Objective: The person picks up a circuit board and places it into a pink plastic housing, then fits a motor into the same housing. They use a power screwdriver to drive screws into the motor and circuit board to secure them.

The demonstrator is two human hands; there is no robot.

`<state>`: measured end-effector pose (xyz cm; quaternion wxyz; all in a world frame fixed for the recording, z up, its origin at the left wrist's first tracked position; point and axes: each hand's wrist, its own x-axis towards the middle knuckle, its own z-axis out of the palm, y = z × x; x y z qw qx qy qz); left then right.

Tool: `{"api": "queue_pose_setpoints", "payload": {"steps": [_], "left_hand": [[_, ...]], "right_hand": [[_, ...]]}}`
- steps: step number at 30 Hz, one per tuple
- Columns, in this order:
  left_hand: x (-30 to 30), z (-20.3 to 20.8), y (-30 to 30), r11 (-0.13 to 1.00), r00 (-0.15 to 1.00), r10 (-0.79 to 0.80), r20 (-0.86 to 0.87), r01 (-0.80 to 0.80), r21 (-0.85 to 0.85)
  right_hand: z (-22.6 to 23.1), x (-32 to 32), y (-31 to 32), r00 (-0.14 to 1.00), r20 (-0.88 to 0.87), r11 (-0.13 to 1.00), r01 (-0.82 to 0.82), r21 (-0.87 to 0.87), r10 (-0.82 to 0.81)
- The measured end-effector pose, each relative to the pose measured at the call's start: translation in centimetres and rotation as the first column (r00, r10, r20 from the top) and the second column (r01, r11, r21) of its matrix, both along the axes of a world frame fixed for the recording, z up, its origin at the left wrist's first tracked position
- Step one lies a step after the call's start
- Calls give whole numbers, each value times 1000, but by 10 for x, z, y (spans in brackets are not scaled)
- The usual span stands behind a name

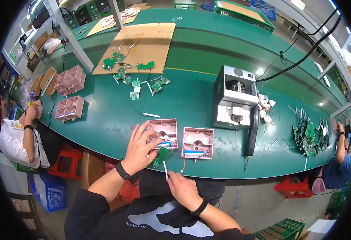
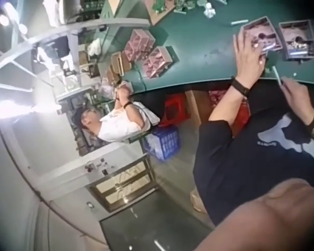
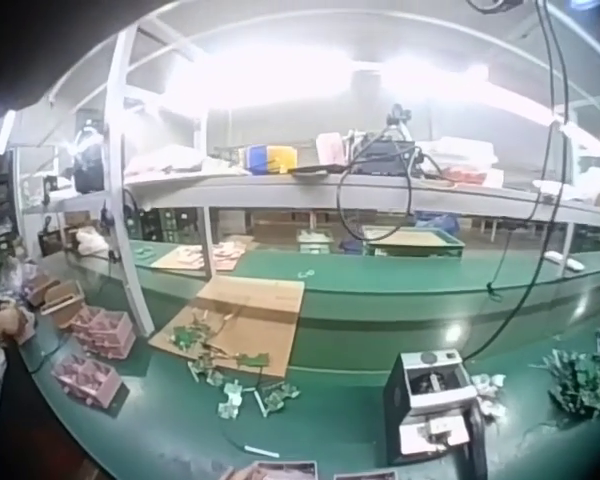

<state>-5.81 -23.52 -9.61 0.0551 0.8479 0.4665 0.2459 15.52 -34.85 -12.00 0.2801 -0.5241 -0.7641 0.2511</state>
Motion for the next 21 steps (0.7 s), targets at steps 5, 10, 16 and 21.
{"api": "queue_pose_setpoints", "payload": {"steps": [5, 10, 16, 21], "left_hand": [[-14, 21, 5, 998, 999, -48, 10, 48, -43], [-62, 71, 60, 872, 932, -290, 219, 351, -340], [-70, 22, 152, 895, 889, 425, 170, -384, -229], [-81, -13, 179, 876, 858, 482, -177, -475, 81]], "right_hand": [[2, 23, -29, 1000, -4, 995, -3, -100, 3], [-13, 39, -48, 996, 49, 988, 78, -136, -72], [-17, 32, -41, 983, 152, 990, -83, -115, 100], [-5, 20, -36, 959, 185, 976, -199, -93, 214]]}}
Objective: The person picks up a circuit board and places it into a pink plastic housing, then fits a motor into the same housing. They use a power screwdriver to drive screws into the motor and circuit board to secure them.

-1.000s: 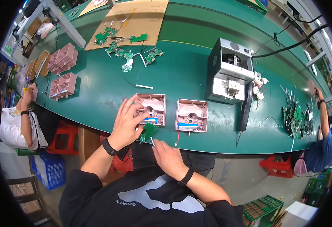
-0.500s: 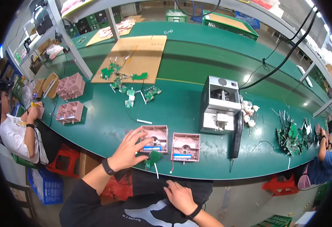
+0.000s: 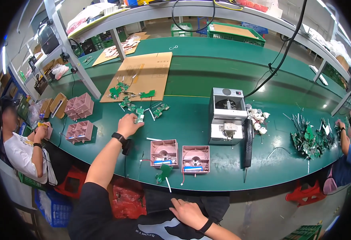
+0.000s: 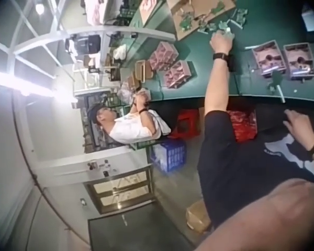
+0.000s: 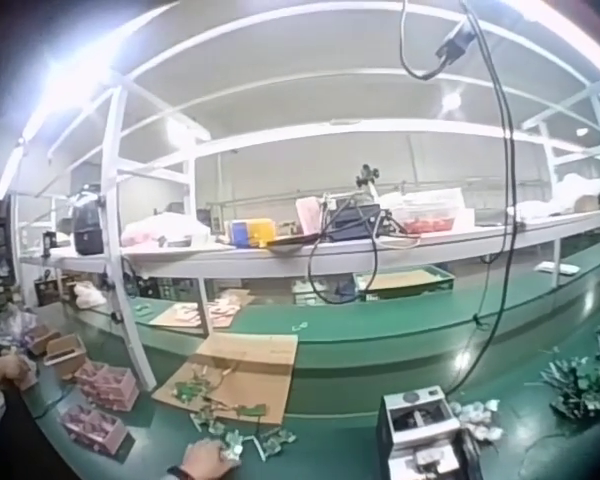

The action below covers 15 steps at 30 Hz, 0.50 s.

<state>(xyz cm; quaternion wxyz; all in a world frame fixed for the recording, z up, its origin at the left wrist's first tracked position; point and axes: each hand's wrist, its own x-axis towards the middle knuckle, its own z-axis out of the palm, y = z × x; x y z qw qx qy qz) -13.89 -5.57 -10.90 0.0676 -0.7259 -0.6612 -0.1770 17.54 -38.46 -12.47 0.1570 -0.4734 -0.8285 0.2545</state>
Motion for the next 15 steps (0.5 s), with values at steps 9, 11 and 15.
{"api": "queue_pose_setpoints", "payload": {"steps": [9, 11, 15], "left_hand": [[6, 76, -58, 991, 584, -124, 803, 121, 65], [30, 94, -79, 987, 433, -133, 891, 136, 81], [89, 102, -158, 831, -67, 74, 995, 555, -25]], "right_hand": [[29, 29, 9, 896, -396, 976, 149, -160, -201], [41, 36, 23, 834, -456, 951, 258, -173, -309], [71, 38, 43, 685, -568, 890, 337, -308, -456]]}}
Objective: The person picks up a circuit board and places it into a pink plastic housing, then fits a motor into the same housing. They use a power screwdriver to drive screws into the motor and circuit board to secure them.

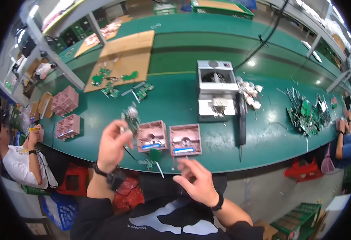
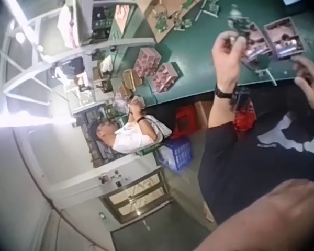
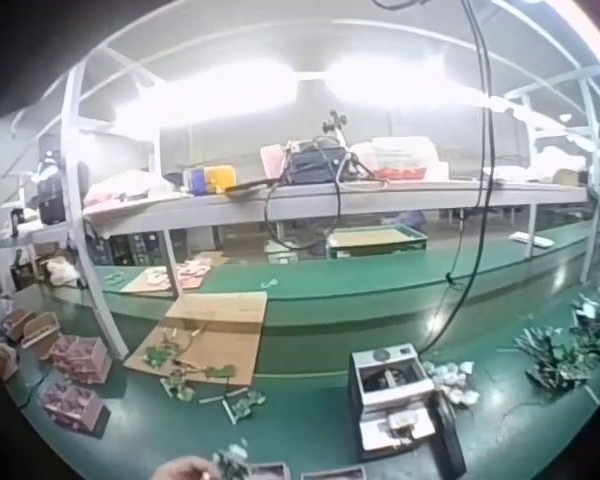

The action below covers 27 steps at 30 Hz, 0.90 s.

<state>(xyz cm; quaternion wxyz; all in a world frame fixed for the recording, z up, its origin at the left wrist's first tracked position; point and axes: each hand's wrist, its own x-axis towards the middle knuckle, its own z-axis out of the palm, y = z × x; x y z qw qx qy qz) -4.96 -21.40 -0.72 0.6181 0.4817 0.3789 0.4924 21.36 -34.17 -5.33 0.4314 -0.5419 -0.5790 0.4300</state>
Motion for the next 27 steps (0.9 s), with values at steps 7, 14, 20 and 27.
{"api": "queue_pose_setpoints", "payload": {"steps": [7, 14, 20, 27], "left_hand": [[80, -36, -71, 792, 867, -439, 236, 498, -354], [85, -50, -71, 519, 650, -722, 237, 735, -437], [65, -14, -26, 902, 826, -379, -418, 430, 29], [91, -48, 8, 603, 387, 247, -888, 656, 454]], "right_hand": [[2, 22, 12, 984, -57, 961, -153, 231, 170], [-11, 55, 0, 868, -159, 879, -443, 180, 470], [8, 66, -17, 946, -322, 954, 72, 291, 26], [10, 71, 5, 945, 23, 697, 225, 681, -327]]}}
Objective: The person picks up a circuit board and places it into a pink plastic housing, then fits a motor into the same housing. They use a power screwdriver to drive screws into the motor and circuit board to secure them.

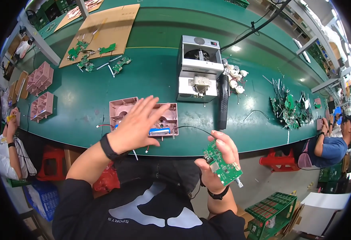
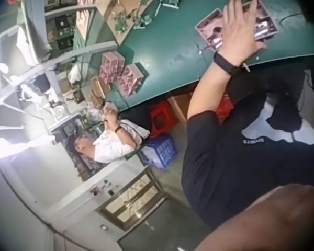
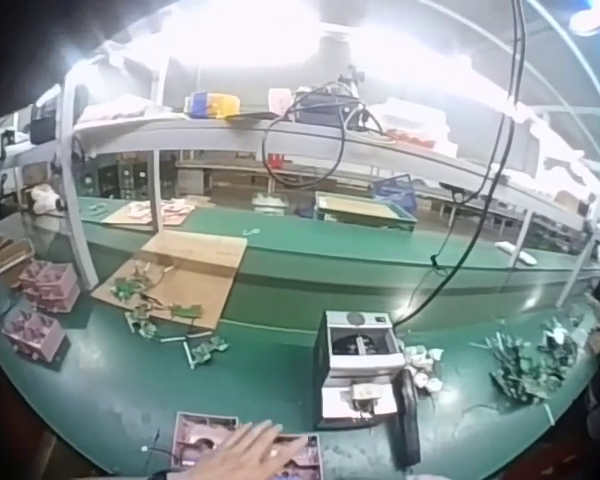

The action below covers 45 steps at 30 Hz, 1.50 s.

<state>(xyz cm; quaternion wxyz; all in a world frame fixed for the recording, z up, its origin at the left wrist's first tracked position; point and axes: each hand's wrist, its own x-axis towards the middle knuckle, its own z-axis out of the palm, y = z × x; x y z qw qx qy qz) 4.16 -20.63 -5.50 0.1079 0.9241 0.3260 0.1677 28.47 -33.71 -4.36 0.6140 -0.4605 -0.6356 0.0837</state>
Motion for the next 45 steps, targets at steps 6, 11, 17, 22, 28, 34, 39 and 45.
{"api": "queue_pose_setpoints", "payload": {"steps": [6, 11, 17, 22, 28, 34, 39, 45], "left_hand": [[5, -6, 4, 996, 1000, -12, -7, 11, -85], [-1, 17, -10, 973, 994, -30, 102, 53, -224], [-5, 31, -20, 965, 985, -40, 169, 82, -248], [-10, 32, -19, 969, 982, -51, 183, 94, -230], [-12, 34, -19, 980, 978, 19, 210, 23, -196], [-13, 38, -25, 994, 954, -5, 300, 38, -104], [-15, 49, -28, 996, 949, -62, 308, 76, -35], [-23, 64, -33, 993, 942, -118, 314, 114, 30]], "right_hand": [[-6, -7, 6, 998, 36, 994, 55, 95, -58], [-11, -12, 10, 995, 64, 990, 67, 127, -76], [-18, -15, 12, 996, 79, 992, 43, 116, -52], [-22, -16, 10, 996, 88, 993, 18, 117, -28], [-1, -15, -5, 860, 511, 987, -87, 138, 4], [1, -33, -4, 719, 694, 983, -153, 105, 38], [-1, -39, -1, 697, 715, 978, -180, 110, 48], [-28, -39, 0, 848, 528, 949, -124, 291, -51]]}}
